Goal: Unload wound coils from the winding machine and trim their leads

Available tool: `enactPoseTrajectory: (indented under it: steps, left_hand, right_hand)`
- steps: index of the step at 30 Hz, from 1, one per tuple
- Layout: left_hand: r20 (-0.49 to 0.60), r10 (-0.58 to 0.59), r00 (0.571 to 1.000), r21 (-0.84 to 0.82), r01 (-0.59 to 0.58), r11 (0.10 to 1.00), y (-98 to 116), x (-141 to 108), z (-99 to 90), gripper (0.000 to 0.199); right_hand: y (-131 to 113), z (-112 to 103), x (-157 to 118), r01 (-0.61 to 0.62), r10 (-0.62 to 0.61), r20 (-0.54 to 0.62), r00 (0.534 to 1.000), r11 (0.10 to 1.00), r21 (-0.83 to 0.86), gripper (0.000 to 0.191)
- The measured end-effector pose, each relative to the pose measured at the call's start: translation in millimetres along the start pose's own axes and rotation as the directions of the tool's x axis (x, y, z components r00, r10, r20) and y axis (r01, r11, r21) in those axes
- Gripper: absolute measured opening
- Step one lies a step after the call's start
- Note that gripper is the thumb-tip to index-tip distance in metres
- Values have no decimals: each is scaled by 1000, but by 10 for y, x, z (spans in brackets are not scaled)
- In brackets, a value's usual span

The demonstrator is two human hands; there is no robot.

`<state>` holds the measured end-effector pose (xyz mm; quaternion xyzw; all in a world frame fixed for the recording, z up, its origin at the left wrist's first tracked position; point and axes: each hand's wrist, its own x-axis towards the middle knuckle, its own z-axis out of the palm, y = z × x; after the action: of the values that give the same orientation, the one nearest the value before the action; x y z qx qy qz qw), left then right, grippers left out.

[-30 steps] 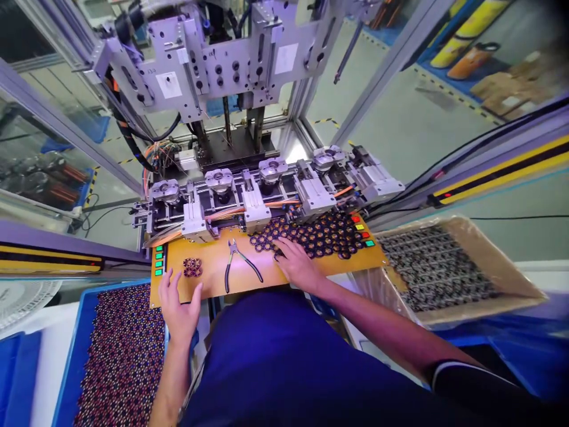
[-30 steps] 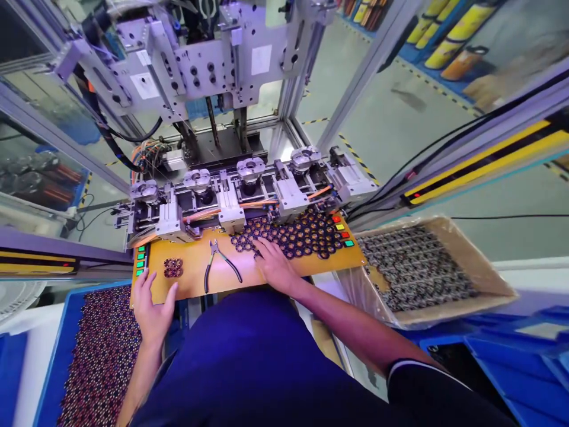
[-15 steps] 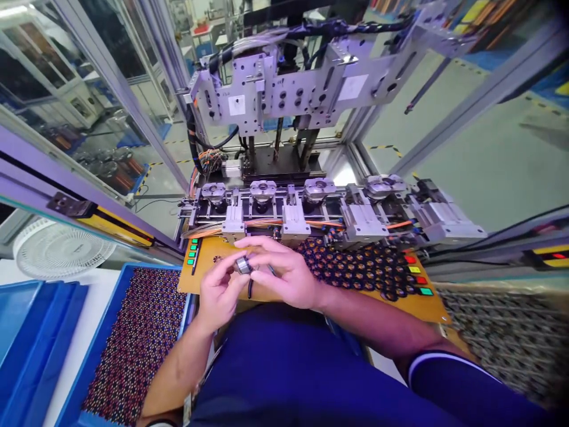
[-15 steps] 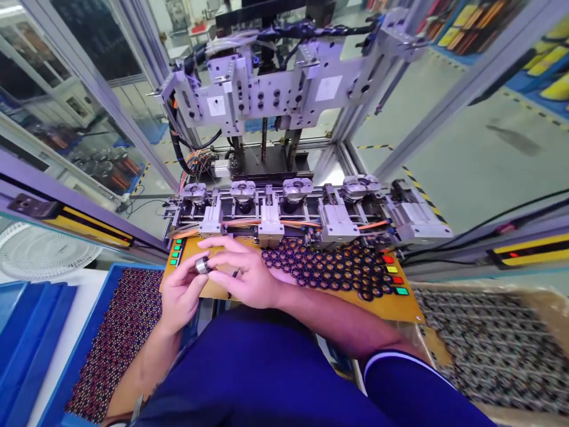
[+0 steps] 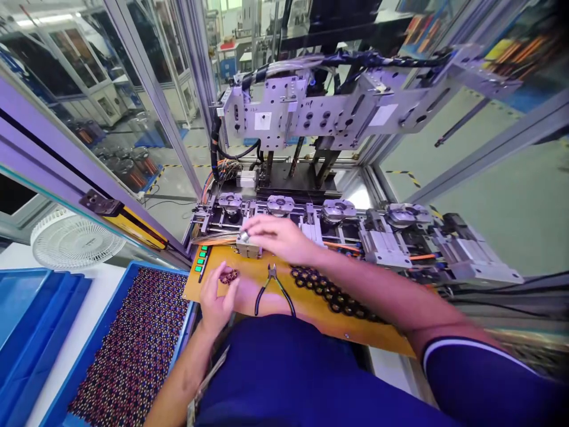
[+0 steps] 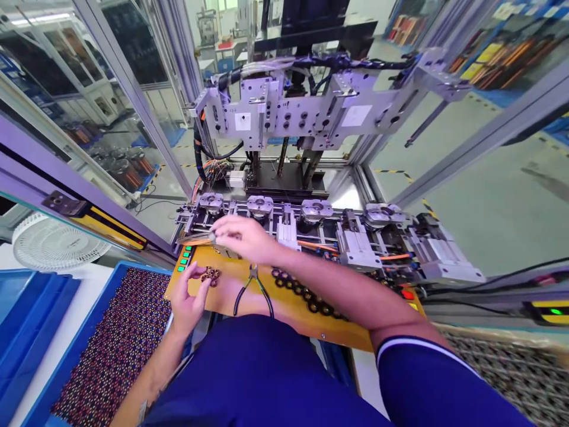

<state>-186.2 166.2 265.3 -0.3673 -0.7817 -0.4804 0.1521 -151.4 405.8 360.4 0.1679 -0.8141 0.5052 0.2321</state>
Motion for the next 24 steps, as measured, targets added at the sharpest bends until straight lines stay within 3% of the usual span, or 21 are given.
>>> enactPoseTrajectory:
  steps: [4, 7, 10, 14, 24]
  left_hand:
    - [-116, -118, 986, 138, 134, 981, -625, -339, 180, 43]
    - [-146, -170, 975, 161, 193, 968, -870, -481, 291, 42]
    - [-138, -205, 969, 165, 226, 960, -939, -531, 344, 44]
    - [-113, -232, 966, 163, 248, 955, -942, -549, 356, 45]
    - [-67, -214, 975, 176, 222, 959, -922, -532, 339, 43]
  right_hand:
    - [577, -183, 716, -30, 33, 5, 999, 960, -277, 11]
    - [910, -167, 1098, -25, 67, 86, 994, 905, -424, 17]
    - [1085, -92, 1252, 8, 95, 174, 980, 857, -515, 16]
    - [1177, -44, 1254, 42, 133, 250, 959, 806, -590, 9]
    - [1146, 44, 1252, -29, 254, 211, 944, 700, -713, 11]
